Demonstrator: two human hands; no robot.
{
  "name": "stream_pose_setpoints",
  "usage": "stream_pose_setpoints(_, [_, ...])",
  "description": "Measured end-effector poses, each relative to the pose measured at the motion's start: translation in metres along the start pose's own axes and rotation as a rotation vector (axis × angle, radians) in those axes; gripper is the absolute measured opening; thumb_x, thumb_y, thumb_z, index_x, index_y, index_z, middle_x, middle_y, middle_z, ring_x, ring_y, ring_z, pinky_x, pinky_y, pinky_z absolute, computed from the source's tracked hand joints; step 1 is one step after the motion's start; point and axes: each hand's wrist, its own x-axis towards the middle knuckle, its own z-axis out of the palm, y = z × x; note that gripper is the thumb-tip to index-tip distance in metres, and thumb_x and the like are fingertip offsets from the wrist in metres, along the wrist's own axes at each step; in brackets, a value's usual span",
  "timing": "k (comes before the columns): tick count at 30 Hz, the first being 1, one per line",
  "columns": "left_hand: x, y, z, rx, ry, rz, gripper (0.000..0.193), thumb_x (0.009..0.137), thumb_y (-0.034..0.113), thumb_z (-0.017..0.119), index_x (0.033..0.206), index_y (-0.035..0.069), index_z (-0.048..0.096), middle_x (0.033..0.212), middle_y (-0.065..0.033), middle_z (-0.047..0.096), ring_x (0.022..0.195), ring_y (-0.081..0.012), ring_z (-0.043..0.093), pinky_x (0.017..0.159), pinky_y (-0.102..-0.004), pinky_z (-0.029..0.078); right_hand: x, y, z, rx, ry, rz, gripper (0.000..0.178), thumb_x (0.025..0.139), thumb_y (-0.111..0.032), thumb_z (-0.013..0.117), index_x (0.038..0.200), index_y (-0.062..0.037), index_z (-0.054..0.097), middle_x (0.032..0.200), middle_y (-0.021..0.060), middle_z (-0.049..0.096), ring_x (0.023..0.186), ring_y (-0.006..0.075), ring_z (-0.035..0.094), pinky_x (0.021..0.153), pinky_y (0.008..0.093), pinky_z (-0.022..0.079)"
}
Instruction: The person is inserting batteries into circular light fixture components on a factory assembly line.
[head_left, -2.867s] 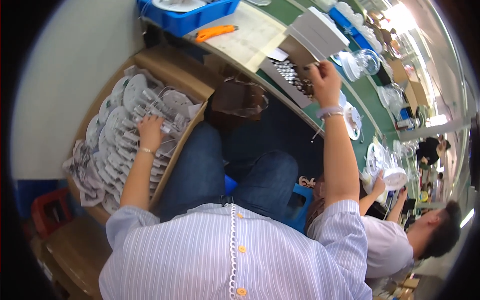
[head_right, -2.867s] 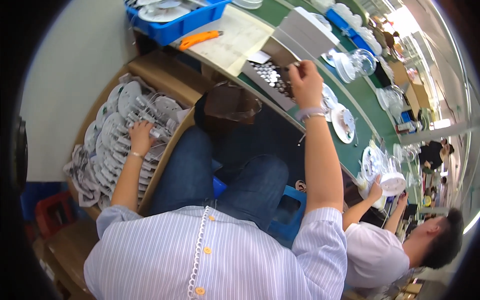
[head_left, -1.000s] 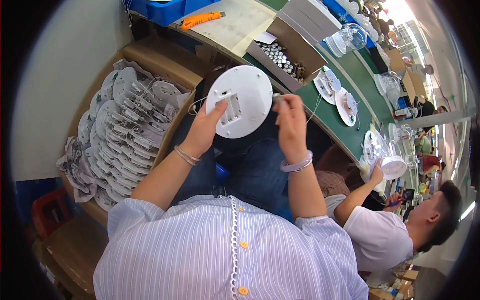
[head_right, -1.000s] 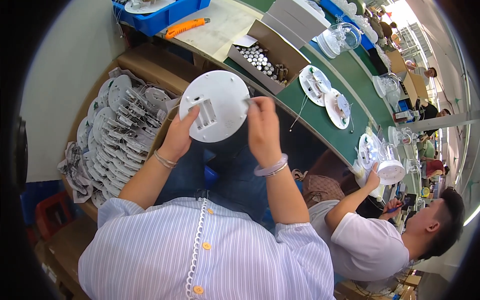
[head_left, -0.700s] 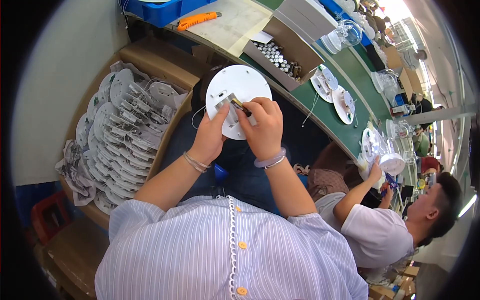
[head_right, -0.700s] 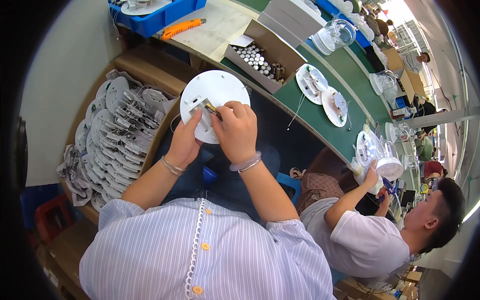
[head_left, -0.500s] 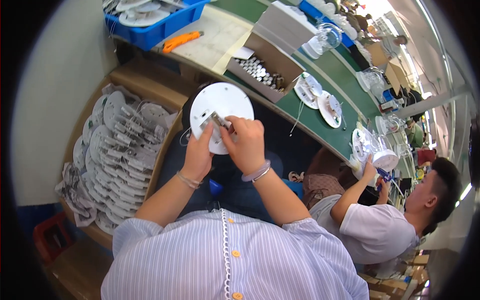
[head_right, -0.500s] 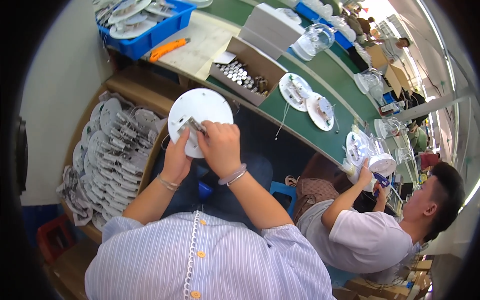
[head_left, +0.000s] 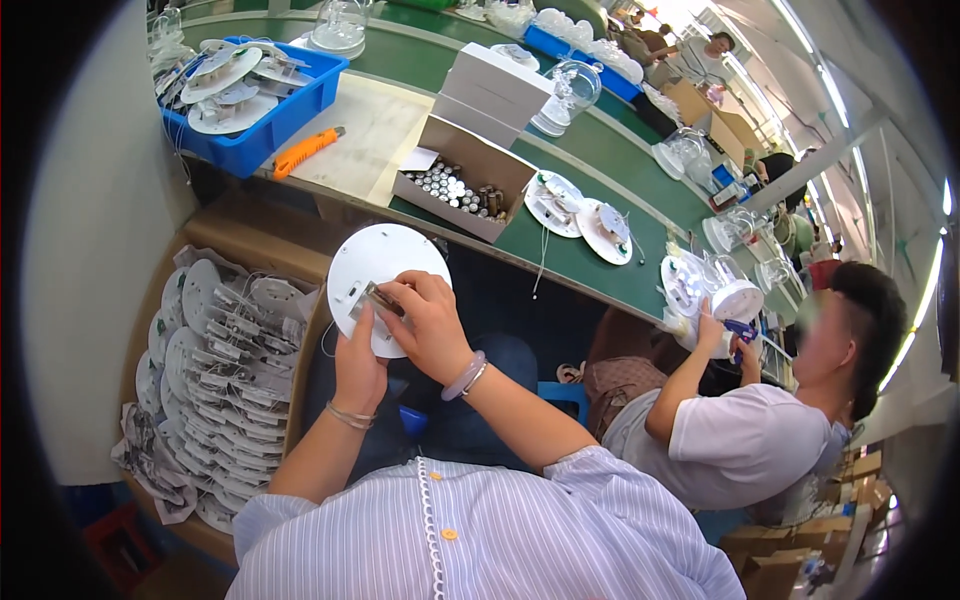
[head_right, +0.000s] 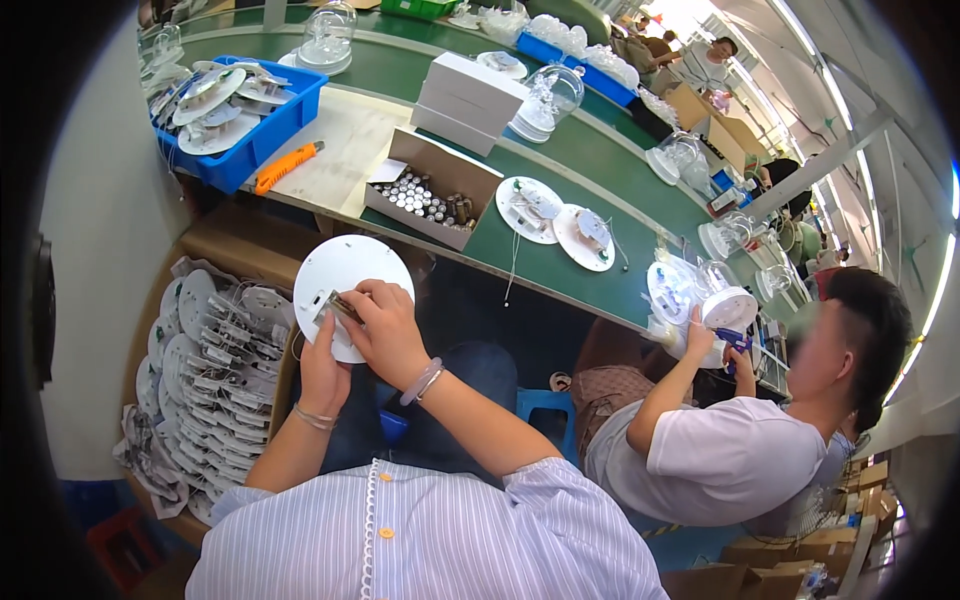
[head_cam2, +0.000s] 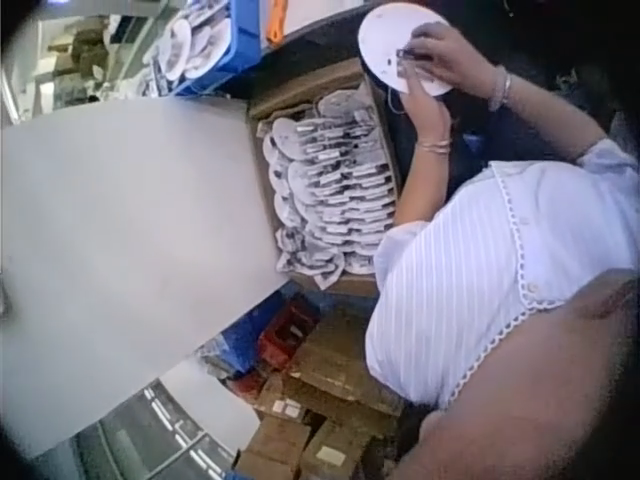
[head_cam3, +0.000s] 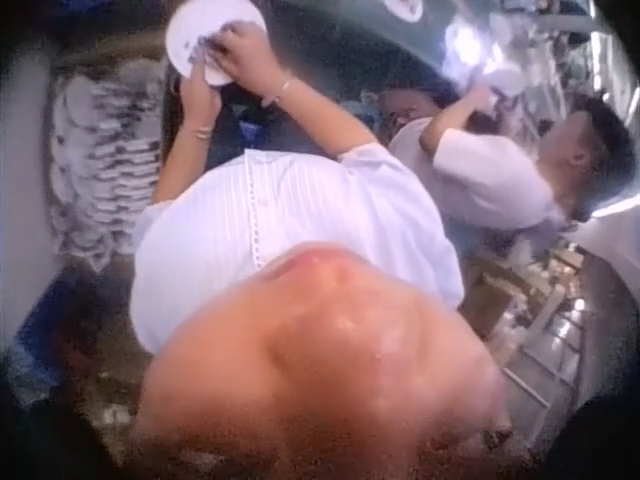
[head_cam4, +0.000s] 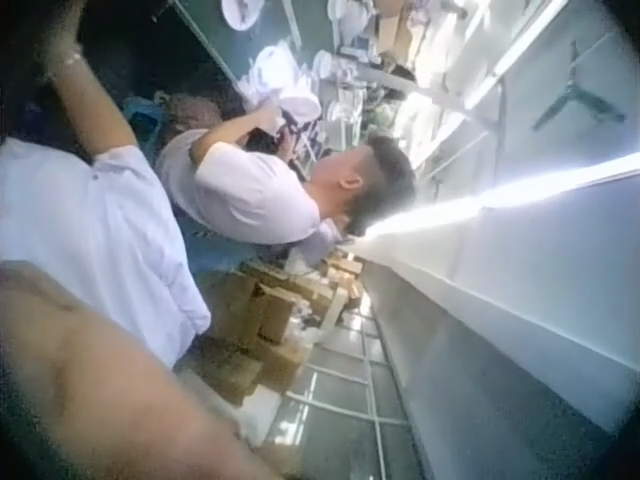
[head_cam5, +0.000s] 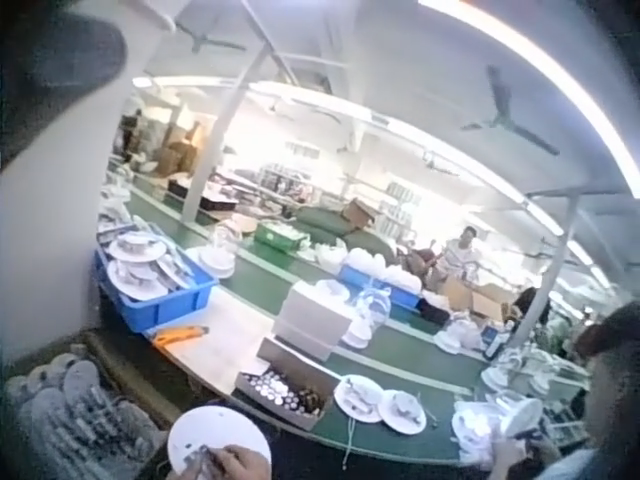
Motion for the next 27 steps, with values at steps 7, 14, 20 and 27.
stream_pose_setpoints(7, [-0.003, -0.008, 0.001, 0.131, 0.021, -0.065, 0.034, 0.086, 0.018, 0.044, 0.117, 0.006, 0.038, 0.111, -0.0052, 0.047, 0.097, -0.0145, 0.049, 0.077, -0.0258, 0.043, -0.003, 0.007, 0.006, 0.158, 0.014, 0.220, 0.015, 0.066, -0.008, 0.058, 0.080, -0.0032, 0.054, 0.081, 0.0104, 0.052, 0.079, 0.0271, 0.049, 0.072, 0.0340, 0.037])
stream_pose_setpoints(14, [-0.003, -0.008, -0.002, 0.080, 0.046, -0.041, 0.034, 0.086, 0.017, 0.043, 0.118, 0.007, 0.036, 0.112, -0.0064, 0.046, 0.098, -0.0155, 0.049, 0.077, -0.0266, 0.044, -0.005, 0.005, 0.007, 0.003, 0.048, 0.143, 0.012, 0.071, -0.007, 0.055, 0.082, -0.0016, 0.053, 0.081, 0.0116, 0.053, 0.076, 0.0282, 0.051, 0.070, 0.0339, 0.038])
stream_pose_setpoints(20, [-0.005, -0.003, 0.003, 0.058, 0.035, -0.089, 0.034, 0.087, 0.018, 0.041, 0.118, 0.006, 0.035, 0.111, -0.0073, 0.046, 0.099, -0.0177, 0.049, 0.078, -0.0292, 0.045, -0.007, 0.001, -0.004, -0.076, -0.035, 0.069, 0.007, 0.068, -0.008, 0.058, 0.074, -0.0034, 0.059, 0.071, 0.0091, 0.054, 0.066, 0.0257, 0.052, 0.060, 0.0340, 0.041])
stream_pose_setpoints(27, [-0.007, 0.002, 0.001, -0.036, 0.073, -0.182, 0.033, 0.088, 0.022, 0.040, 0.118, 0.009, 0.037, 0.112, -0.0062, 0.047, 0.101, -0.0184, 0.049, 0.080, -0.0329, 0.044, -0.006, 0.001, -0.003, -0.070, 0.032, 0.061, 0.015, 0.069, -0.012, 0.058, 0.083, -0.0069, 0.059, 0.082, 0.0077, 0.052, 0.079, 0.0239, 0.048, 0.074, 0.0342, 0.034])
